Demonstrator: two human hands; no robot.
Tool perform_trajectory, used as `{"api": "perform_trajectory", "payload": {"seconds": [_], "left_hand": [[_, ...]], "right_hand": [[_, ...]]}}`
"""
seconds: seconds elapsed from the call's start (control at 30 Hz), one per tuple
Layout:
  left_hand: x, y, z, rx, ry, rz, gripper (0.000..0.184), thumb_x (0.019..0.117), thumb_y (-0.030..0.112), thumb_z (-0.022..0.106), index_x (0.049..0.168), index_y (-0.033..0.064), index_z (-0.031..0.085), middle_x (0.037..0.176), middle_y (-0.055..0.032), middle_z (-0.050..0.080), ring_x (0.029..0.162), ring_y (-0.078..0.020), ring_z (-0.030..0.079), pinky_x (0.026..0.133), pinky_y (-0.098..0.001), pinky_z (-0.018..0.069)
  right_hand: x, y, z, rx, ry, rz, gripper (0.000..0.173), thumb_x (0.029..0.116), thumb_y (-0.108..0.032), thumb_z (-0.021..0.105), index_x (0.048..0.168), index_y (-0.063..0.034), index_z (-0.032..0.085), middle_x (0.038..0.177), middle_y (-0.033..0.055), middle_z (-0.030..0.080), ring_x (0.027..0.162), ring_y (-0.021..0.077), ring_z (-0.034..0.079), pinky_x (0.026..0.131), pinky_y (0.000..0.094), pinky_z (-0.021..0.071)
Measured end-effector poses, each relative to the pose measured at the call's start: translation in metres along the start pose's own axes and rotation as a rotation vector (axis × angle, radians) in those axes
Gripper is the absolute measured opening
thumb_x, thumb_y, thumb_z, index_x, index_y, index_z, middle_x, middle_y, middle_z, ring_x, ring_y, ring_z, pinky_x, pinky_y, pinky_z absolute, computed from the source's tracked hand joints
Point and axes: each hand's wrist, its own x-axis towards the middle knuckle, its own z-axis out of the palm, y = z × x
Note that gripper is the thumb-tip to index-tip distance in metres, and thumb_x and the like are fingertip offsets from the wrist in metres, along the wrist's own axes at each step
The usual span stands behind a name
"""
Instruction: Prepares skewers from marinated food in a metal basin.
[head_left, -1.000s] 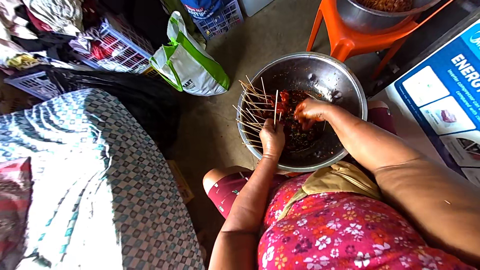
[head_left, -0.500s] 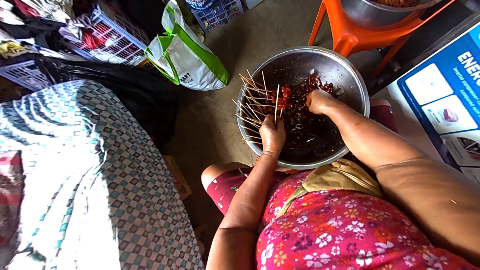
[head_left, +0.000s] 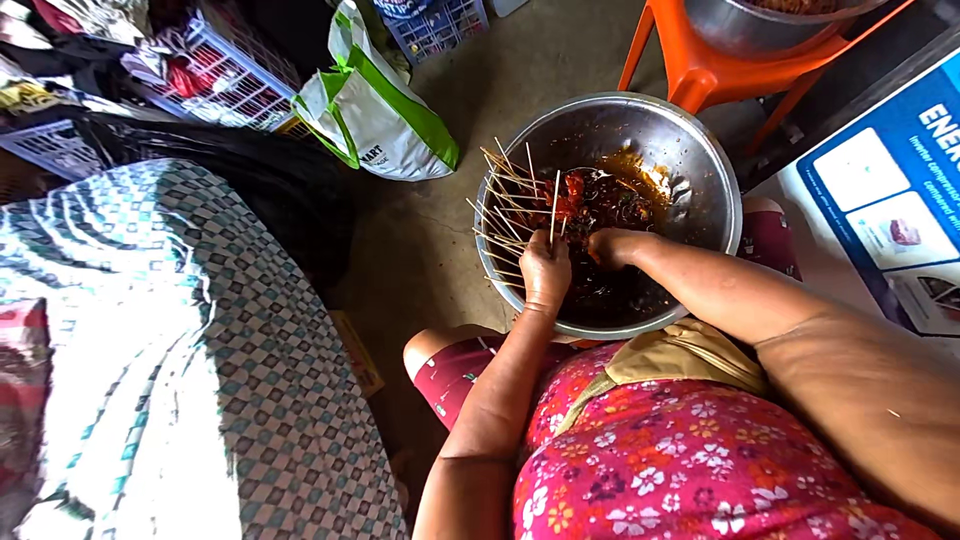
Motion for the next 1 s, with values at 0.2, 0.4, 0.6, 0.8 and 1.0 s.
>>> {"api": "perform_trajectory", "payload": {"seconds": [0.2, 0.4, 0.6, 0.8, 1.0], "left_hand": [[0.001, 0.0, 0.0, -0.007, -0.013, -0.022, 0.015, 0.1024, 0.013, 0.059, 0.106, 0.0011, 0.067, 0.079, -0.0126, 0.064, 0.067, -0.0237, 0.061, 0.066, -0.0444, 0.0515], [0.002, 0.001, 0.001, -0.016, -0.081, 0.004, 0.013, 0.1012, 0.013, 0.061, 0.104, 0.0023, 0.068, 0.076, -0.0089, 0.064, 0.065, -0.0185, 0.06, 0.065, -0.0405, 0.0523], [0.002, 0.003, 0.001, -0.001, -0.143, 0.016, 0.011, 0.0987, 0.01, 0.063, 0.103, 0.002, 0.07, 0.076, -0.0069, 0.066, 0.067, -0.0165, 0.062, 0.069, -0.0393, 0.0533], [0.002, 0.003, 0.001, 0.025, -0.146, 0.026, 0.011, 0.0992, 0.01, 0.063, 0.102, 0.0024, 0.07, 0.079, -0.0086, 0.067, 0.071, -0.0187, 0.064, 0.071, -0.0415, 0.0538], [0.001, 0.001, 0.002, 0.005, -0.125, 0.081, 0.009, 0.098, 0.009, 0.064, 0.101, 0.0032, 0.07, 0.076, -0.0067, 0.066, 0.066, -0.0161, 0.062, 0.067, -0.0388, 0.0523]], "right_hand": [[0.013, 0.061, -0.015, 0.538, 0.379, 0.041, 0.02, 0.0909, -0.006, 0.072, 0.105, 0.0079, 0.07, 0.104, 0.0277, 0.068, 0.095, 0.0401, 0.068, 0.088, 0.0623, 0.0532], [0.0, 0.054, -0.038, 1.625, 0.519, 0.053, 0.029, 0.1016, -0.001, 0.051, 0.13, 0.0015, 0.051, 0.096, 0.0133, 0.066, 0.072, 0.0211, 0.069, 0.069, 0.0367, 0.062], [-0.007, 0.053, -0.041, 1.781, 0.498, -0.031, 0.02, 0.1064, -0.01, 0.051, 0.123, -0.0008, 0.055, 0.094, 0.0105, 0.069, 0.074, 0.0179, 0.068, 0.068, 0.0333, 0.0597], [-0.013, 0.05, -0.044, 1.782, 0.45, -0.061, 0.015, 0.1063, -0.008, 0.049, 0.119, -0.0016, 0.054, 0.09, 0.0086, 0.067, 0.075, 0.0174, 0.068, 0.072, 0.0335, 0.0597], [-0.018, 0.052, -0.05, 1.868, 0.413, -0.065, 0.015, 0.1074, -0.009, 0.041, 0.116, -0.0035, 0.052, 0.088, 0.0086, 0.065, 0.074, 0.0186, 0.067, 0.071, 0.035, 0.0597]]}}
